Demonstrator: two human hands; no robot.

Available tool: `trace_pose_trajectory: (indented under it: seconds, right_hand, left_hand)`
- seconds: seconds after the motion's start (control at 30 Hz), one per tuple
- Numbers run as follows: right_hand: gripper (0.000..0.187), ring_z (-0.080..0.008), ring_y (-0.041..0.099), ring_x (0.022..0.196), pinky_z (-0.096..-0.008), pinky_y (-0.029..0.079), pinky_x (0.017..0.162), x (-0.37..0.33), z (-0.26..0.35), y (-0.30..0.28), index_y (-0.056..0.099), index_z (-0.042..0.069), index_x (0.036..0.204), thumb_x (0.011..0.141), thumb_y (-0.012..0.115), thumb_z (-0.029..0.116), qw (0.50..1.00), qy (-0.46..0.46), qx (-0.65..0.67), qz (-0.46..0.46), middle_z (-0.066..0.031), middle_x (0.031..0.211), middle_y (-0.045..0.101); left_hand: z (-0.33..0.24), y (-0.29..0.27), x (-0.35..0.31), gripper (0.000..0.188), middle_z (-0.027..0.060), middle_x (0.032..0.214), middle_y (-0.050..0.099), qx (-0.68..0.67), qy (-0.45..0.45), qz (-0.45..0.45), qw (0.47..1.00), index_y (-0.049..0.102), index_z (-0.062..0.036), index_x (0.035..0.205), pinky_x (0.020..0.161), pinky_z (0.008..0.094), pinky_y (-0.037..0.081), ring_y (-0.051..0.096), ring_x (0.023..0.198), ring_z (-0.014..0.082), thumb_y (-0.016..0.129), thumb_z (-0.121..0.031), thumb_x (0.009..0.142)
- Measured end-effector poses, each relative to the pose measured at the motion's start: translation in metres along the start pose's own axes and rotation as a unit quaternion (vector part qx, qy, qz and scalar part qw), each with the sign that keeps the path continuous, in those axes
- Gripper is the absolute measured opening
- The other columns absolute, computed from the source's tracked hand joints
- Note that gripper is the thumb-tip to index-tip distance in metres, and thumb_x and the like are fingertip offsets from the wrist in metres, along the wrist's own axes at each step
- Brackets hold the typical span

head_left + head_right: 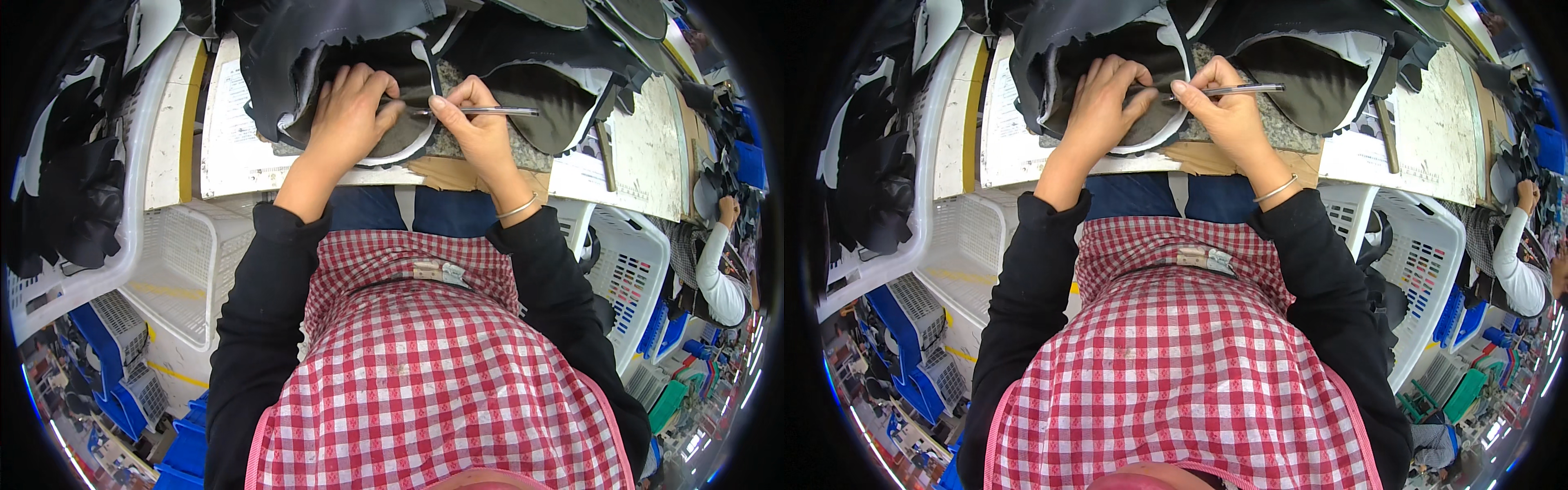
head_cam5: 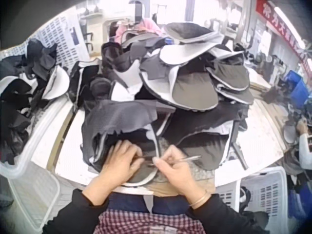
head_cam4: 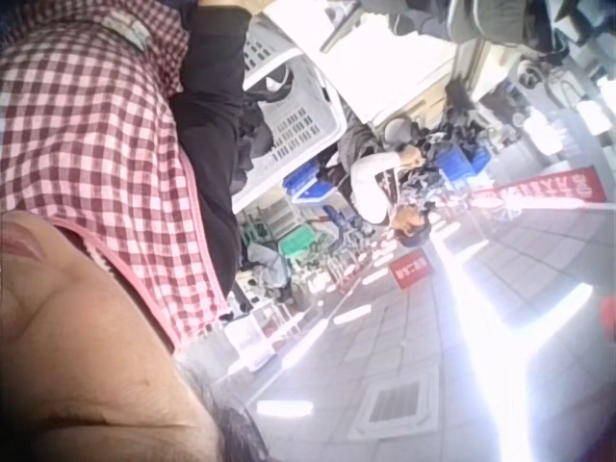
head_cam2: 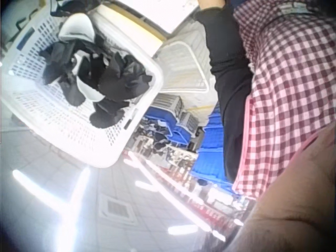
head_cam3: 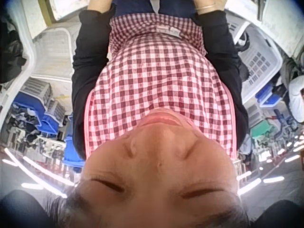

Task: The person repeatedly picks black shoe upper parts from a white basket, places them on a work surface, and marks them with a pen. After marking, the parts are returned to the basket. The process is repeated for multiple parts throughout the clip.

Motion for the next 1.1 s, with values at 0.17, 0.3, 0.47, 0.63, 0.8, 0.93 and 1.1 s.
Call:
trace_pose_trajectory:
  seconds: [0.17, 0.3, 0.47, 0.63, 0.8, 0.93, 1.1]
  right_hand:
    - [0.025, -0.0034, 0.046, 0.069, -0.0214, 0.040, 0.064, -0.006, -0.005, -0.008, 0.051, 0.008, 0.082, 0.095, 0.073, 0.012, 0.999, -0.008, -0.031, -0.015, 0.0033, 0.075, 0.056]
    - [0.025, -0.0031, 0.046, 0.070, -0.0215, 0.037, 0.062, -0.007, -0.006, -0.015, 0.049, 0.009, 0.081, 0.095, 0.070, 0.009, 0.994, -0.016, 0.103, -0.024, 0.0037, 0.076, 0.054]
    - [0.024, -0.0038, 0.045, 0.069, -0.0226, 0.037, 0.061, -0.007, -0.007, -0.012, 0.051, 0.008, 0.081, 0.094, 0.071, 0.010, 1.000, -0.009, 0.022, 0.014, 0.0044, 0.075, 0.052]
    - [0.026, -0.0057, 0.044, 0.063, -0.0252, 0.038, 0.057, -0.008, -0.008, -0.001, 0.053, 0.006, 0.080, 0.093, 0.074, 0.014, 0.990, -0.042, -0.131, -0.003, 0.0032, 0.069, 0.052]
    - [0.026, -0.0075, 0.045, 0.061, -0.0274, 0.038, 0.055, -0.006, -0.010, 0.002, 0.054, 0.005, 0.080, 0.092, 0.074, 0.017, 0.981, -0.054, -0.186, -0.002, 0.0004, 0.066, 0.052]
    - [0.027, -0.0087, 0.045, 0.060, -0.0280, 0.039, 0.054, -0.004, -0.010, 0.000, 0.054, 0.004, 0.079, 0.092, 0.074, 0.017, 0.981, -0.067, -0.181, 0.019, -0.0011, 0.065, 0.052]
    - [0.028, -0.0094, 0.045, 0.060, -0.0288, 0.039, 0.054, -0.003, -0.008, 0.000, 0.053, 0.004, 0.078, 0.090, 0.075, 0.016, 0.985, -0.048, -0.168, 0.009, -0.0019, 0.065, 0.052]
  left_hand:
    - [0.003, -0.004, 0.004, 0.042, 0.0089, 0.110, 0.057, -0.041, 0.026, 0.008, 0.999, 0.064, -0.0090, 0.107, 0.095, 0.0478, 0.045, 0.053, 0.109, 0.0324, 0.081, -0.035, 0.080]
    - [-0.016, -0.009, -0.011, 0.051, 0.0116, 0.115, 0.056, -0.002, 0.028, -0.018, 0.999, 0.061, -0.0057, 0.110, 0.091, 0.0460, 0.045, 0.052, 0.111, 0.0345, 0.085, -0.033, 0.074]
    - [-0.022, 0.006, -0.007, 0.038, 0.0113, 0.106, 0.058, 0.101, -0.006, -0.052, 0.994, 0.063, -0.0060, 0.104, 0.088, 0.0483, 0.047, 0.056, 0.106, 0.0343, 0.079, -0.021, 0.074]
    - [-0.010, 0.014, -0.004, 0.031, 0.0057, 0.099, 0.060, 0.082, -0.004, -0.109, 0.991, 0.066, -0.0097, 0.097, 0.086, 0.0447, 0.049, 0.059, 0.100, 0.0296, 0.084, -0.021, 0.075]
    - [-0.013, 0.014, -0.006, 0.025, 0.0068, 0.099, 0.062, 0.077, -0.021, -0.108, 0.991, 0.066, -0.0081, 0.097, 0.086, 0.0446, 0.049, 0.060, 0.100, 0.0312, 0.081, -0.017, 0.079]
    - [-0.015, 0.014, -0.005, 0.030, 0.0057, 0.098, 0.060, 0.093, -0.017, -0.114, 0.989, 0.067, -0.0098, 0.097, 0.085, 0.0442, 0.049, 0.060, 0.100, 0.0289, 0.083, -0.019, 0.074]
    - [-0.009, 0.018, -0.006, 0.030, 0.0060, 0.098, 0.061, 0.081, -0.012, -0.115, 0.990, 0.067, -0.0092, 0.097, 0.085, 0.0440, 0.048, 0.060, 0.100, 0.0289, 0.083, -0.018, 0.073]
Point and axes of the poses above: each hand's wrist, its own x-axis towards the middle knuckle, its own y-axis out of the palm, z = x × y, the point moved 1 cm from there along x, towards the middle knuckle
